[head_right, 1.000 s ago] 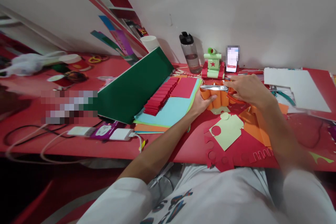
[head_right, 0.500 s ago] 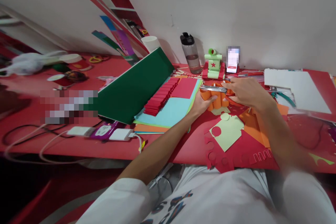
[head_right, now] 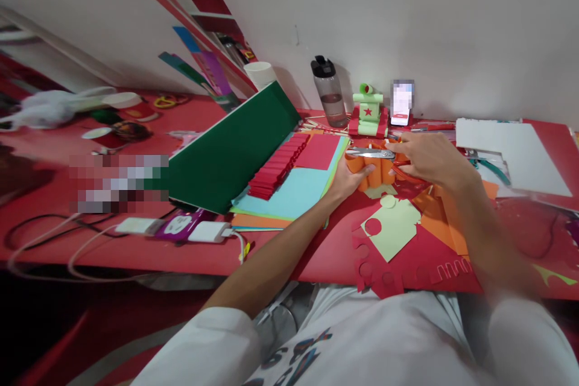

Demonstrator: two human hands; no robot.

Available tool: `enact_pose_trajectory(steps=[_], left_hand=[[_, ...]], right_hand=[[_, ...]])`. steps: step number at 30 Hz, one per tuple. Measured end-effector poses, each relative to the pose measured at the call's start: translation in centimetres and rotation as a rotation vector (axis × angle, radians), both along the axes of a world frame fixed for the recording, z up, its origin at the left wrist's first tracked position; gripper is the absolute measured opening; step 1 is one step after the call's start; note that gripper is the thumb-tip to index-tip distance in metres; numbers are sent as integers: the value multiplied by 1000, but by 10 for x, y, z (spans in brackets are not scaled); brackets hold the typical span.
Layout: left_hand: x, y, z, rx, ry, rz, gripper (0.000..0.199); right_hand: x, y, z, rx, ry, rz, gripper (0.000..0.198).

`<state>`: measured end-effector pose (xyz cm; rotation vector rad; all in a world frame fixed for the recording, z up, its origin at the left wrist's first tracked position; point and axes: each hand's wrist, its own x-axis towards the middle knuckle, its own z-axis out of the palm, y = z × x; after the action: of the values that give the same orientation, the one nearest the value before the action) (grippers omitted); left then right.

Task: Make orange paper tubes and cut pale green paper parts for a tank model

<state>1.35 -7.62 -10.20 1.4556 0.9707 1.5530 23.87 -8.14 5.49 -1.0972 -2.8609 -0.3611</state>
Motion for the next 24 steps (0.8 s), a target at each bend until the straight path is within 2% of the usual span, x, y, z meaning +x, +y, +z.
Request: enact_pose_trajectory(steps=[8, 17, 24], left_hand=[[0, 3, -8, -8, -8, 13, 58], [0, 2, -7, 3, 1, 59, 55], [0, 5, -14, -8, -35, 61, 54]], right_hand=[[-5, -7, 4, 43, -50, -61, 50], [-11, -15, 8, 74, -130, -104, 52], [-18, -26, 14, 8, -165, -178, 49]])
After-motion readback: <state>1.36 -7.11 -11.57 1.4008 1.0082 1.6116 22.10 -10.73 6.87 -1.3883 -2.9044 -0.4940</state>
